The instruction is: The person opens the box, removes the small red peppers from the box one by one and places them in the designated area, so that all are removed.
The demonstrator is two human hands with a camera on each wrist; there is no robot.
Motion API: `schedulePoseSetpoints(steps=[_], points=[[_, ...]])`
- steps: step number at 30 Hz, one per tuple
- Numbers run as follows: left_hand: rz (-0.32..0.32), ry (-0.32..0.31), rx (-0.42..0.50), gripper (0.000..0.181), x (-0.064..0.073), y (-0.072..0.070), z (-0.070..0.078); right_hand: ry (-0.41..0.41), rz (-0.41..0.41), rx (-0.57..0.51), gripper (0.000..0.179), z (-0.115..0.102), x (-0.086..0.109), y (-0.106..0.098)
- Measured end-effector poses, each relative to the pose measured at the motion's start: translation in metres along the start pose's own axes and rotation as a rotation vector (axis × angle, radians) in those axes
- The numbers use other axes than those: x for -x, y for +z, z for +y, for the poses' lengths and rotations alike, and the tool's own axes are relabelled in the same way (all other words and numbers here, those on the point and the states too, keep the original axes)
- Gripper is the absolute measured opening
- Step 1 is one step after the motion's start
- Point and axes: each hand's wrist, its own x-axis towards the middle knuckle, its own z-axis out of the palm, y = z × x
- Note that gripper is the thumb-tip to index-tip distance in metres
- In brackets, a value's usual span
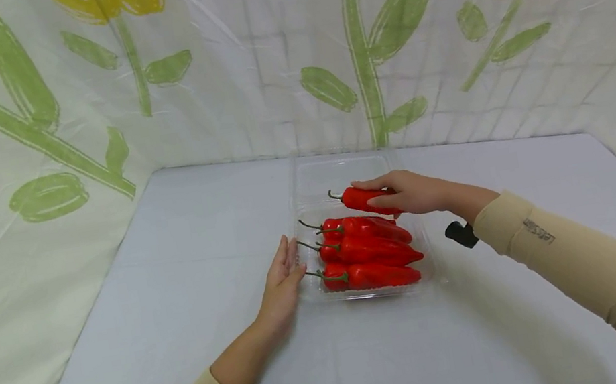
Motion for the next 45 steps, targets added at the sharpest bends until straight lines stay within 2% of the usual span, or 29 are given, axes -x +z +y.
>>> schedulePoseSetpoints(steps=[8, 17, 24, 31, 37, 45], points=[[-0.002, -0.001, 0.015, 0.064, 0.001, -0.001, 0.000, 0.020, 0.066, -0.030, 0.051, 0.006, 0.009, 0.002], [-0.015, 0.016, 0.013, 0.064, 0.002, -0.002, -0.001, 0.027, 0.091, -0.097, 0.056, 0.011, 0.022, -0.001], [-0.018, 0.018, 0.003, 0.064, 0.002, -0.002, 0.000, 0.062, 0.172, -0.115, 0.056, 0.017, 0.030, -0.008], [-0.026, 0.013, 0.012, 0.065, 0.001, -0.002, 0.000, 0.107, 0.255, -0.221, 0.058, 0.035, 0.036, -0.016], [-0.028, 0.012, 0.015, 0.065, 0.001, -0.001, -0.001, 0.147, 0.324, -0.265, 0.059, 0.053, 0.037, -0.022], [-0.026, 0.020, 0.014, 0.064, 0.000, -0.002, -0.002, 0.215, 0.374, -0.326, 0.060, 0.074, 0.037, -0.029]])
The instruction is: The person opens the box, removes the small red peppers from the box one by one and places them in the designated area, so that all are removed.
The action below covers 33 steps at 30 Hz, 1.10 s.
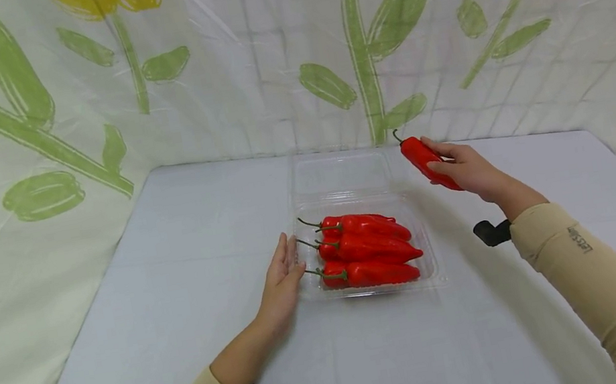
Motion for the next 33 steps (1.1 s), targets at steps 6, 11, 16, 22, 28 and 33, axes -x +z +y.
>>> schedulePoseSetpoints(steps=[6, 11, 16, 22, 28, 33], points=[[0.000, 0.011, -0.003, 0.064, -0.001, 0.000, 0.000, 0.035, 0.022, 0.004, 0.061, 0.015, -0.006, -0.008], [0.003, 0.009, -0.003, 0.064, 0.000, 0.000, -0.001, 0.067, 0.051, 0.006, 0.062, 0.023, -0.009, -0.012], [0.003, 0.012, -0.005, 0.064, 0.000, 0.000, 0.000, 0.095, 0.063, -0.010, 0.062, 0.028, -0.016, -0.017], [0.004, 0.014, 0.002, 0.064, 0.000, 0.000, 0.000, 0.142, 0.068, -0.079, 0.062, 0.038, -0.025, -0.023], [0.006, 0.015, -0.002, 0.064, 0.000, 0.001, 0.000, 0.199, 0.081, -0.109, 0.064, 0.046, -0.031, -0.025], [0.010, 0.007, 0.005, 0.065, 0.000, 0.001, 0.000, 0.238, 0.105, -0.101, 0.062, 0.051, -0.035, -0.023]])
